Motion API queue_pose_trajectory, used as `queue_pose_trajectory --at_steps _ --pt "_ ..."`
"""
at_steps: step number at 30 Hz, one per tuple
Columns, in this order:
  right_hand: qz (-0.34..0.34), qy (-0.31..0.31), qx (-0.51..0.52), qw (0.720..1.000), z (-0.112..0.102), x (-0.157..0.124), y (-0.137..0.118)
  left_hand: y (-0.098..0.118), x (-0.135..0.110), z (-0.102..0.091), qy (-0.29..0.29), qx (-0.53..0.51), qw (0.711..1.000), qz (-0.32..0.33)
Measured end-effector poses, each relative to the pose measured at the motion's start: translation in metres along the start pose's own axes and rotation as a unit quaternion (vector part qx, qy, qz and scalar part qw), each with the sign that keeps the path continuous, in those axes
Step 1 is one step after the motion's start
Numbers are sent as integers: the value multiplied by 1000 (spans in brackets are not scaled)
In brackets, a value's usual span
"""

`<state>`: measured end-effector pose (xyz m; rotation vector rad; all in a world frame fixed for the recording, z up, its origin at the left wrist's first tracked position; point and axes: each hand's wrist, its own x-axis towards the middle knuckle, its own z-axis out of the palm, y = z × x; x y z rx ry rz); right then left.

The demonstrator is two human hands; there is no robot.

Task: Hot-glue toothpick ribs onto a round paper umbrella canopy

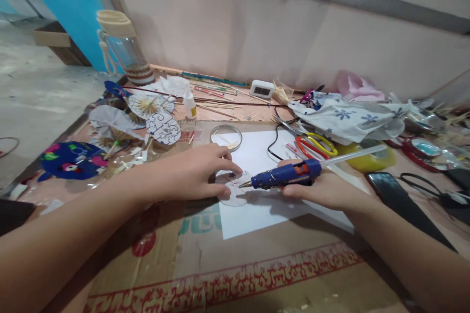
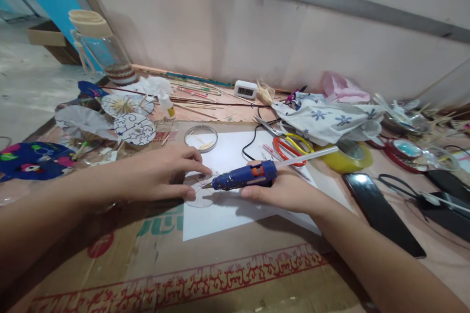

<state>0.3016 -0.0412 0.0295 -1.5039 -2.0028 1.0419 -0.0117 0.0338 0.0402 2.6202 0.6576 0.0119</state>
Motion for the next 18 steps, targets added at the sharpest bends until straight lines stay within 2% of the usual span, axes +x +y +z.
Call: queue_pose_trajectory --at_steps 5,13,18 --pt "-12 -5 -25 1000 9 0 -3 5 0 1 -7 8 1000 -10" --pt "16 -13 -28 999 11 2 -7 13 0 5 -2 14 999 -30" --pt "98 -16 -51 994 11 0 -18 16 -1 6 -5 15 999 -41"
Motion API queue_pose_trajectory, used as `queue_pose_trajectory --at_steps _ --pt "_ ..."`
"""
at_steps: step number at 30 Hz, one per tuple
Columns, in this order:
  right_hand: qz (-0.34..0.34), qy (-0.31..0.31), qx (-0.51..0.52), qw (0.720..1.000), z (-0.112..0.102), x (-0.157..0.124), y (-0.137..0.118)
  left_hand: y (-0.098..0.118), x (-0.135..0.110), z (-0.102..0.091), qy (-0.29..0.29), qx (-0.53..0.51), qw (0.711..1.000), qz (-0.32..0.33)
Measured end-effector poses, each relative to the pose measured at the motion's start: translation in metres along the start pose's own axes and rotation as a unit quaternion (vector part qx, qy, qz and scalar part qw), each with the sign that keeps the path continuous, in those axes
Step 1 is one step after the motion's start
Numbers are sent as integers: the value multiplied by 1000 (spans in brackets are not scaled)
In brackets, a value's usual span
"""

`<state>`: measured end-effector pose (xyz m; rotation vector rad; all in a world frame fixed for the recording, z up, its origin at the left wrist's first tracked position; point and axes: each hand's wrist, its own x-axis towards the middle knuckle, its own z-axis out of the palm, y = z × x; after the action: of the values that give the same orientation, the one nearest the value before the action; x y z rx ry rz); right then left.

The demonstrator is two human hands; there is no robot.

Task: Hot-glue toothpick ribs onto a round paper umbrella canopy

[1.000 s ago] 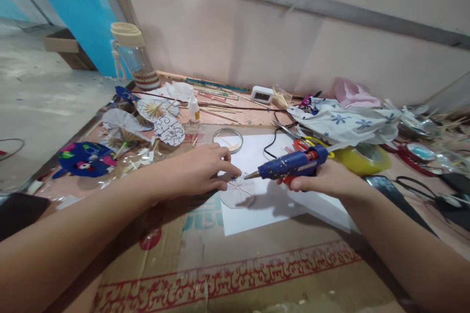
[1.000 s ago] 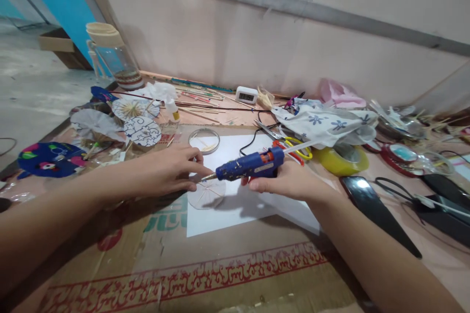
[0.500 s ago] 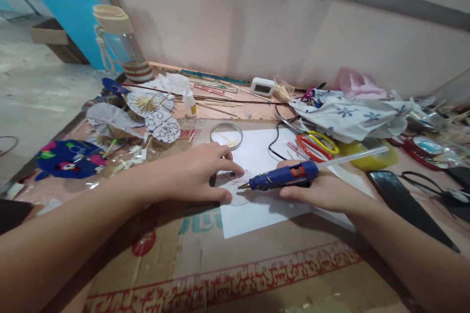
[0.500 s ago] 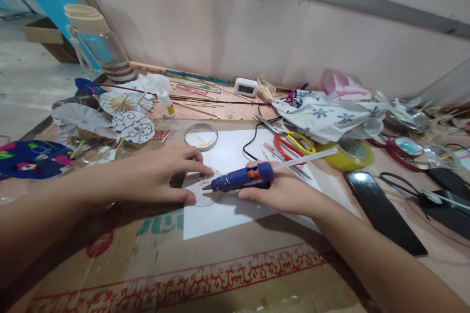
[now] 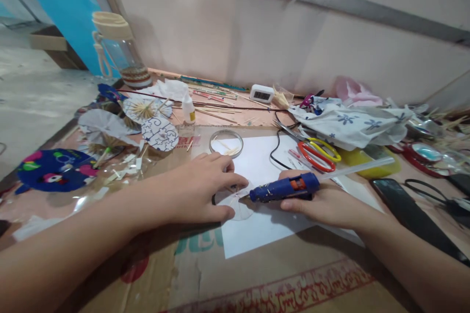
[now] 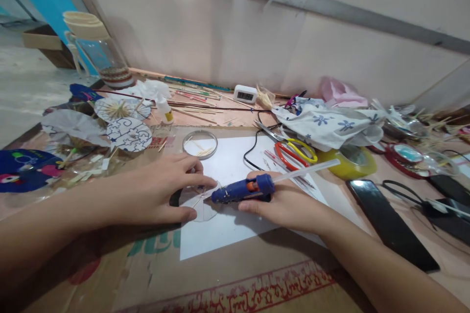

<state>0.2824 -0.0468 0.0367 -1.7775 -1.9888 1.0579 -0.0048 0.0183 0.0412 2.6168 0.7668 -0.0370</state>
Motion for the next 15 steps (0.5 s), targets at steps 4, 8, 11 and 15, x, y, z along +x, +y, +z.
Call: queue_pose_trajectory --at_steps 4,8,11,15 --pt "14 -7 -9 1000 1 -2 -5 0 0 3 11 5 1000 -4" --pt "14 2 6 1000 3 -1 -4 -1 -1 7 26 10 1000 11" --pt "20 6 12 1000 3 0 -3 0 -1 7 28 9 1000 10" --pt "46 -3 10 999 3 0 0 -2 -1 3 11 6 1000 3"
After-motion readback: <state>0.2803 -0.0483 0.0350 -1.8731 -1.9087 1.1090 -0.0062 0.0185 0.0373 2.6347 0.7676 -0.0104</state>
